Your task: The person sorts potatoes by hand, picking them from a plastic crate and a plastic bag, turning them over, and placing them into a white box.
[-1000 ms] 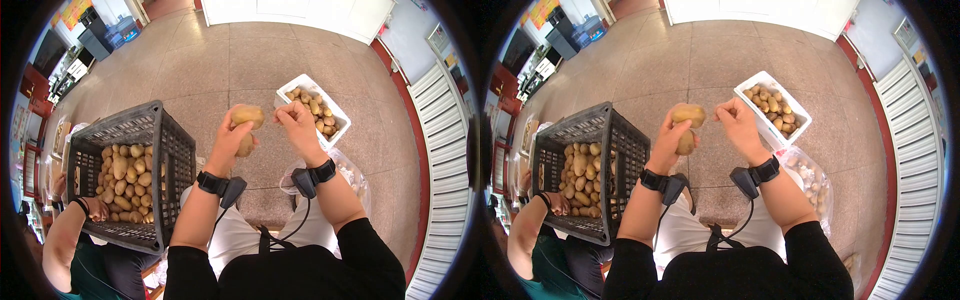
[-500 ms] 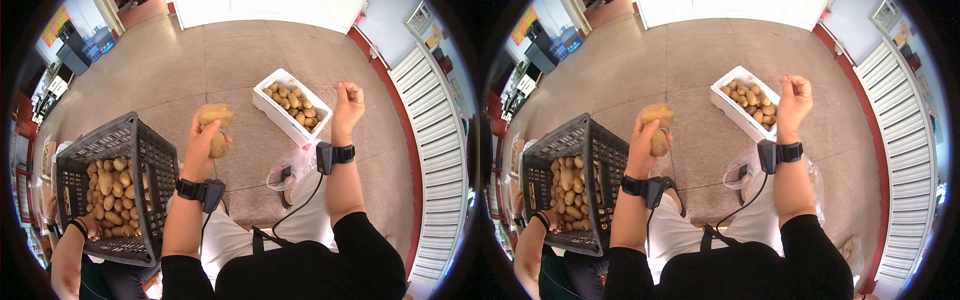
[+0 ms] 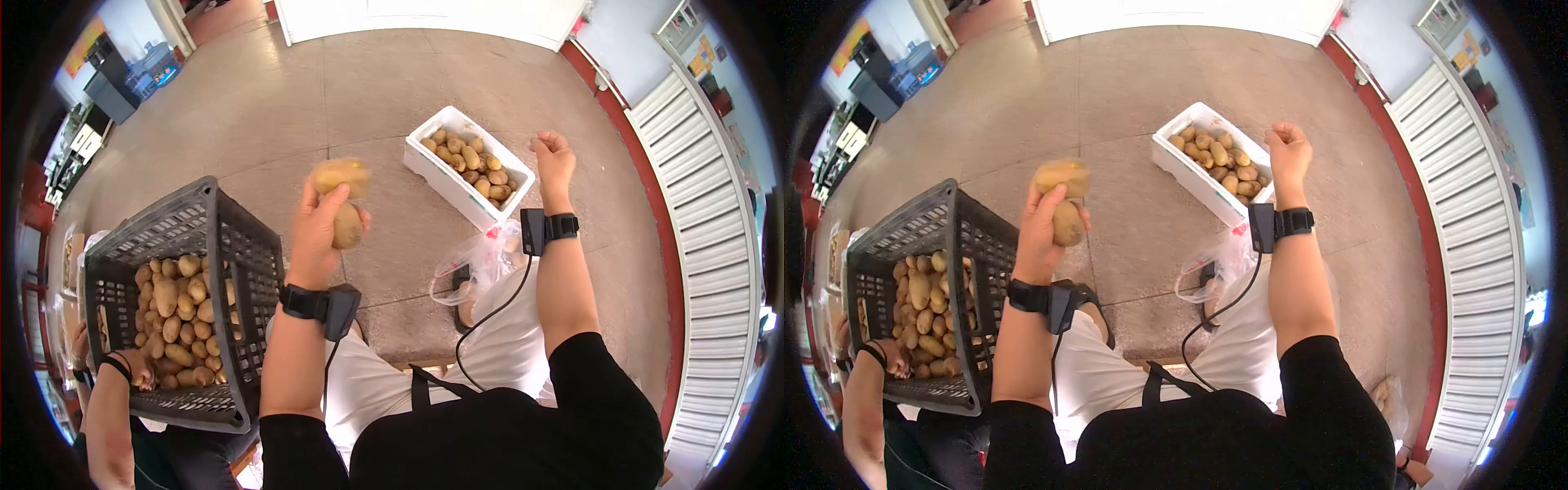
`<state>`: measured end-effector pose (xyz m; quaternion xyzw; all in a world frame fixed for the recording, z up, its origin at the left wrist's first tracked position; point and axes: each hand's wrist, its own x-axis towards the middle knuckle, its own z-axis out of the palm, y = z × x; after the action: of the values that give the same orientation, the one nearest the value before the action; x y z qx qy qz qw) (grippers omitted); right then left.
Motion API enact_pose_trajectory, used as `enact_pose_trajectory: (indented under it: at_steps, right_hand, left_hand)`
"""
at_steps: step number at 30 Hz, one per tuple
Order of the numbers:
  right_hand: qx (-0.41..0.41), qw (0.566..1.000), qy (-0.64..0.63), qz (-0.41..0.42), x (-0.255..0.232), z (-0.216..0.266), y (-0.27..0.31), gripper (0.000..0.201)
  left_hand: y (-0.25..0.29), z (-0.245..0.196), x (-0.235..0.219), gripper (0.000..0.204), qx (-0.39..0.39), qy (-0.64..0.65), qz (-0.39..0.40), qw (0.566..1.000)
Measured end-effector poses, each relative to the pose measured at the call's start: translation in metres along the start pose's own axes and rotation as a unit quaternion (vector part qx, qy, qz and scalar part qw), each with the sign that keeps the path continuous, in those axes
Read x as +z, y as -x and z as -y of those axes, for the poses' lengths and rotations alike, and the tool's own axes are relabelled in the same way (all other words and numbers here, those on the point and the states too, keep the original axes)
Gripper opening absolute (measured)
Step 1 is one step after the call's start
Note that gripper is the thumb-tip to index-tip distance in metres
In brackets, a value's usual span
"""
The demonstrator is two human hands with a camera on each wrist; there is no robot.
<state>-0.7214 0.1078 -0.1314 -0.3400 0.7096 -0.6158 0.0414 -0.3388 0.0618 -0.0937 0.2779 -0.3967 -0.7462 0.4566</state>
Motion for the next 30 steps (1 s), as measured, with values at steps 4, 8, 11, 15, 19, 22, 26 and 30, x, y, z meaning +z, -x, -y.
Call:
enact_pose_trajectory:
  at_steps: [4,8,11,15,19,22,26,30]
  right_hand:
    - [-0.080,0.994,0.057,-0.046,0.015,0.008,0.007,0.019]
    - [-0.082,0.971,0.186,-0.122,0.014,0.011,-0.002,0.022]
    - [-0.042,0.987,0.043,-0.146,0.016,0.004,0.000,0.024]
    - [0.034,0.986,-0.154,0.052,0.012,0.040,0.035,0.024]
    - [-0.004,0.978,-0.158,0.139,0.024,0.068,0.068,0.022]
    - [-0.047,0.977,-0.129,0.163,0.032,0.080,0.076,0.021]
    - [-0.010,0.969,-0.167,0.181,0.044,0.091,0.081,0.017]
    - [0.025,0.953,-0.229,0.196,0.070,0.108,0.094,0.018]
  left_hand:
    - [-0.001,0.003,-0.005,0.034,0.003,-0.013,-0.007,1.000]
    - [0.000,0.001,-0.007,0.032,0.015,0.002,0.025,1.000]
    - [-0.002,-0.001,-0.005,0.033,0.023,0.018,0.038,0.999]
    - [-0.002,0.001,-0.005,0.037,0.028,0.018,0.014,0.999]
    - [-0.002,0.001,-0.007,0.039,0.063,0.007,0.000,0.998]
    - [-0.004,-0.001,-0.010,0.038,0.069,0.016,0.015,0.997]
    - [-0.011,-0.019,-0.006,0.034,0.114,0.009,-0.051,0.992]
    - [-0.010,-0.088,0.029,0.031,0.251,0.054,-0.038,0.966]
